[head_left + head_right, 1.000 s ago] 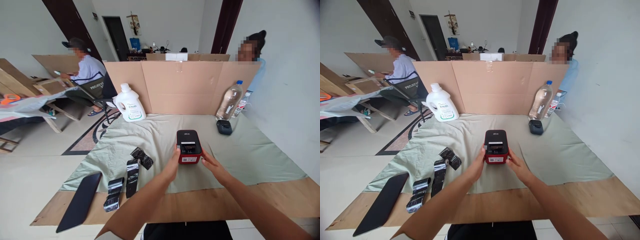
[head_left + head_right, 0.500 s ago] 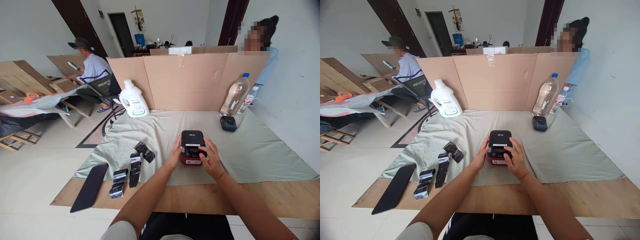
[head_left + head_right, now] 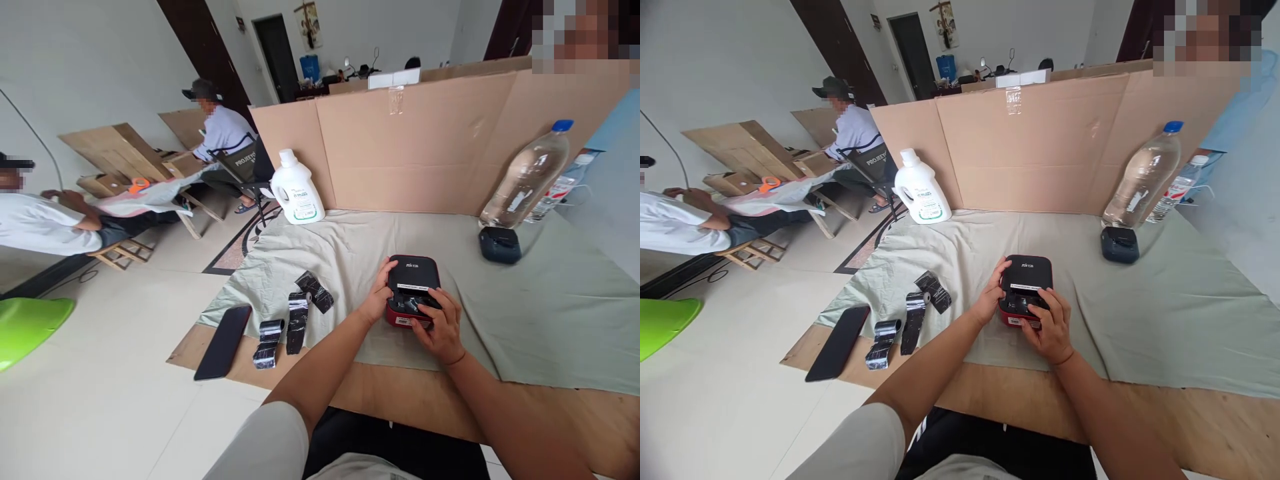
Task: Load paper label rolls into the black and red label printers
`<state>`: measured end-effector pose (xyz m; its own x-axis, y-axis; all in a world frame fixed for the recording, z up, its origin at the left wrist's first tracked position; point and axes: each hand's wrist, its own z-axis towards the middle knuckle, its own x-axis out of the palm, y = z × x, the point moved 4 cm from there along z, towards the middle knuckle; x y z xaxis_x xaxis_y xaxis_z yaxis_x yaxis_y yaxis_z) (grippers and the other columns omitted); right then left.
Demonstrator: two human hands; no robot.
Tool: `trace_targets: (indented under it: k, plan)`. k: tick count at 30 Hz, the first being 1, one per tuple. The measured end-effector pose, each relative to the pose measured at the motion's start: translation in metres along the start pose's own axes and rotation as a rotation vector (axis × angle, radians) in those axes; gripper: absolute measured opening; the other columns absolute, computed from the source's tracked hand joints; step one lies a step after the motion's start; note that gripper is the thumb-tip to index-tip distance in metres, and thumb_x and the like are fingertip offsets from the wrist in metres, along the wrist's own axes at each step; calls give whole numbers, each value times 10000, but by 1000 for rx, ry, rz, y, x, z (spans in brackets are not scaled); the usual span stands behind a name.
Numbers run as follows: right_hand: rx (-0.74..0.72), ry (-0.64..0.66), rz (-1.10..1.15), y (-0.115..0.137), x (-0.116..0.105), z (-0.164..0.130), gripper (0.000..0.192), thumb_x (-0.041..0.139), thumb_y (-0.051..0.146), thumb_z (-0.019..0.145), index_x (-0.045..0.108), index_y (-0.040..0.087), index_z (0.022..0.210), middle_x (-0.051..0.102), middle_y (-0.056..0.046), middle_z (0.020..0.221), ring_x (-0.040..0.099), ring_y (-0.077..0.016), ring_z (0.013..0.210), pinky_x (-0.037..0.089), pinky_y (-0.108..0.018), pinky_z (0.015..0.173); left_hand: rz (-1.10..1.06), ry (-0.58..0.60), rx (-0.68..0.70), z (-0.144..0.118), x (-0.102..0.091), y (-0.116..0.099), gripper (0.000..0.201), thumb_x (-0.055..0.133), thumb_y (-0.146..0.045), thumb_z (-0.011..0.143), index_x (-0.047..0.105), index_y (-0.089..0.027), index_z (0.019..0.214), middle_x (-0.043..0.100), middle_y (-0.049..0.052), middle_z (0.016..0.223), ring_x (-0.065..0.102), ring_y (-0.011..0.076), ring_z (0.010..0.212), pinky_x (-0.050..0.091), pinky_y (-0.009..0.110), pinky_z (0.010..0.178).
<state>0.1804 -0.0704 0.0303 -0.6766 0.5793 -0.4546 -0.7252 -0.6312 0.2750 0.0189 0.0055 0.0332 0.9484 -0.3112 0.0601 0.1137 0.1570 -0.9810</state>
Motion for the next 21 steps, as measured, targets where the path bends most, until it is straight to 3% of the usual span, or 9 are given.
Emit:
trace_targets:
  k: [4, 6, 10, 14, 16, 19, 21]
  plan:
    - [45, 21, -4, -3, 4, -5, 267, 663, 347, 801, 573, 270, 1040, 495, -91, 1359, 460, -341, 1283, 422, -563, 1024, -85, -20, -63, 0, 1, -2, 967, 451, -165, 596, 194, -228, 1526, 244, 0, 1604, 311, 276, 1426, 289, 412, 1164]
    - [36, 34, 3, -4, 5, -5, 281, 653, 349, 806, 565, 268, 1060, 525, -92, 1324, 481, -329, 1263, 421, -551, 1022, -110, -26, -74, 0, 2, -2, 990, 462, -173, 602, 149, -232, 1539, 269, 2, 1595, 366, 274, 1394, 328, 409, 1140]
    - [-29, 16, 35, -3, 3, -2, 405, 596, 401, 848, 501, 261, 1216, 588, -102, 1213, 548, -304, 1170, 446, -534, 977, -147, 1, -50, 2, 3, -3, 920, 490, -182, 607, 269, -199, 1500, 339, 32, 1564, 351, 268, 1402, 312, 396, 1144]
    - [17, -31, 105, -9, -2, 3, 574, 439, 540, 908, 369, 230, 1385, 535, -142, 1289, 513, -326, 1206, 446, -570, 979, -90, -22, -69, 6, -2, -4, 758, 494, -159, 592, 478, -210, 1348, 308, 17, 1575, 296, 267, 1429, 290, 394, 1149]
    - [111, -49, 148, -18, -3, 3, 609, 354, 572, 927, 335, 214, 1420, 513, -149, 1320, 490, -329, 1226, 430, -581, 1003, 76, -74, -55, 9, -7, -12, 631, 502, -146, 613, 575, -230, 1233, 408, 13, 1512, 346, 266, 1393, 289, 406, 1142]
    - [194, -42, 227, -29, -3, 2, 604, 303, 567, 943, 353, 198, 1420, 546, -141, 1281, 498, -313, 1205, 423, -563, 1021, 415, -163, 50, 17, -10, -33, 418, 509, -154, 694, 670, -240, 1069, 627, 42, 1248, 486, 264, 1241, 315, 415, 1110]
    - [202, -13, 251, -33, -1, 1, 598, 293, 579, 943, 382, 203, 1400, 560, -133, 1262, 505, -308, 1199, 424, -553, 1024, 596, -93, 81, 28, -1, -42, 325, 513, -177, 747, 704, -240, 1002, 691, 56, 1085, 560, 274, 1118, 339, 423, 1075]
